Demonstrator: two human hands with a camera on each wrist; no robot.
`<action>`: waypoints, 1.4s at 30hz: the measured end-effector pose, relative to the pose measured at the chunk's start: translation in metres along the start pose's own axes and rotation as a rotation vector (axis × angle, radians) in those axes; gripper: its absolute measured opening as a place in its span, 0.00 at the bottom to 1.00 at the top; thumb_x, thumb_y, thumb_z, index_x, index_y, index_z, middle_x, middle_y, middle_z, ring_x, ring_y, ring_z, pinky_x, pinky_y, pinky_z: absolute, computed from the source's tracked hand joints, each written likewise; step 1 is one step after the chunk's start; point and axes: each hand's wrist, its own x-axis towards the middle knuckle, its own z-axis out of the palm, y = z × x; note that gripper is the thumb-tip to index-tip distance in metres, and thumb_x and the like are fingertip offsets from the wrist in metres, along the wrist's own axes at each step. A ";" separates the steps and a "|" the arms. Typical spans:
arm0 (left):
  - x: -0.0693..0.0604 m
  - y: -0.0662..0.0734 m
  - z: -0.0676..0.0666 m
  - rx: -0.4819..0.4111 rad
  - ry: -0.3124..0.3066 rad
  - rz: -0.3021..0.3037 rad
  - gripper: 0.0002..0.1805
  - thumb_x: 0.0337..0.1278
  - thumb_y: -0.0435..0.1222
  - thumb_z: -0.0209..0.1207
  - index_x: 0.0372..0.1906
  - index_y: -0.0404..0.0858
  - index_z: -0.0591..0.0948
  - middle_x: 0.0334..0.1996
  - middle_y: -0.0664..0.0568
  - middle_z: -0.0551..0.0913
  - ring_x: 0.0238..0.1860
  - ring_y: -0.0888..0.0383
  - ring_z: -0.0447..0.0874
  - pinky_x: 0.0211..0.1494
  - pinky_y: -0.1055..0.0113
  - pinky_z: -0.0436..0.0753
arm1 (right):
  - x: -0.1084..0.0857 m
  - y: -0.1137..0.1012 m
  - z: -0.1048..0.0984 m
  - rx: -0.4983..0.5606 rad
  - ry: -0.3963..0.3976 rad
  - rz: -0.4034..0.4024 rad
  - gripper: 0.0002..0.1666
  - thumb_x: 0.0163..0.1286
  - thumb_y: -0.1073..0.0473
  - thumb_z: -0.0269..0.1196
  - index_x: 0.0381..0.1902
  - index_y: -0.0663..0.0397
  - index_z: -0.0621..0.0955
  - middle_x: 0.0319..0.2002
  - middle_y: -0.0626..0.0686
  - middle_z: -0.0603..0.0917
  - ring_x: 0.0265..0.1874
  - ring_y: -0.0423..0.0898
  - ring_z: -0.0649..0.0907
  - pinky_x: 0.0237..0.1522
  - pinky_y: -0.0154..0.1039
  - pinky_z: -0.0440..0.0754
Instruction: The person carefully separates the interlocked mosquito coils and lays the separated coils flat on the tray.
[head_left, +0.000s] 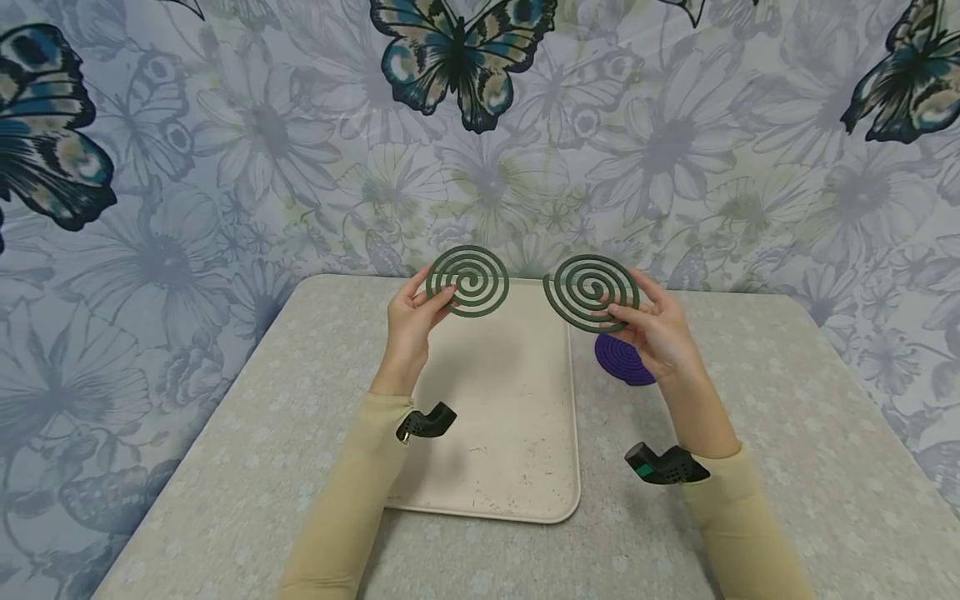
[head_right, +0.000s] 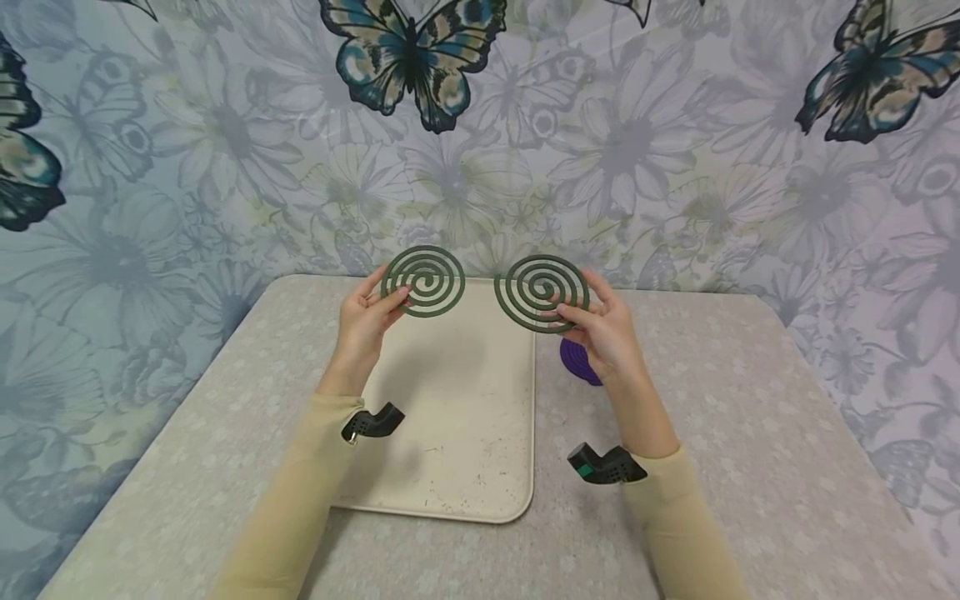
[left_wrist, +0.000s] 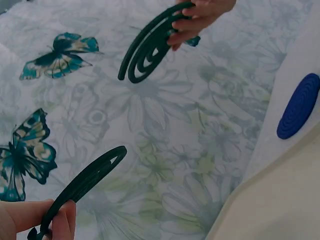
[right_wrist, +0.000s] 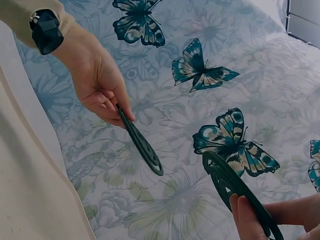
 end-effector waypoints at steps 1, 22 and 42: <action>0.004 -0.004 -0.002 0.004 0.016 -0.002 0.32 0.56 0.28 0.62 0.67 0.44 0.69 0.33 0.58 0.87 0.30 0.66 0.86 0.42 0.75 0.85 | 0.000 0.000 0.000 0.001 0.008 0.008 0.44 0.67 0.79 0.50 0.76 0.59 0.44 0.31 0.51 0.88 0.27 0.43 0.88 0.29 0.32 0.86; 0.050 -0.091 -0.043 0.136 0.190 -0.100 0.34 0.54 0.25 0.62 0.68 0.36 0.67 0.39 0.45 0.81 0.24 0.68 0.82 0.31 0.79 0.82 | 0.002 0.010 0.004 -0.060 0.040 0.018 0.44 0.68 0.79 0.48 0.76 0.56 0.45 0.28 0.49 0.88 0.24 0.41 0.88 0.28 0.30 0.85; 0.046 -0.103 -0.047 0.468 0.300 0.096 0.28 0.60 0.30 0.58 0.66 0.33 0.69 0.58 0.35 0.76 0.59 0.44 0.75 0.62 0.56 0.77 | 0.029 0.060 -0.002 -0.175 0.124 0.080 0.42 0.65 0.74 0.57 0.74 0.54 0.56 0.29 0.45 0.88 0.24 0.39 0.87 0.30 0.29 0.85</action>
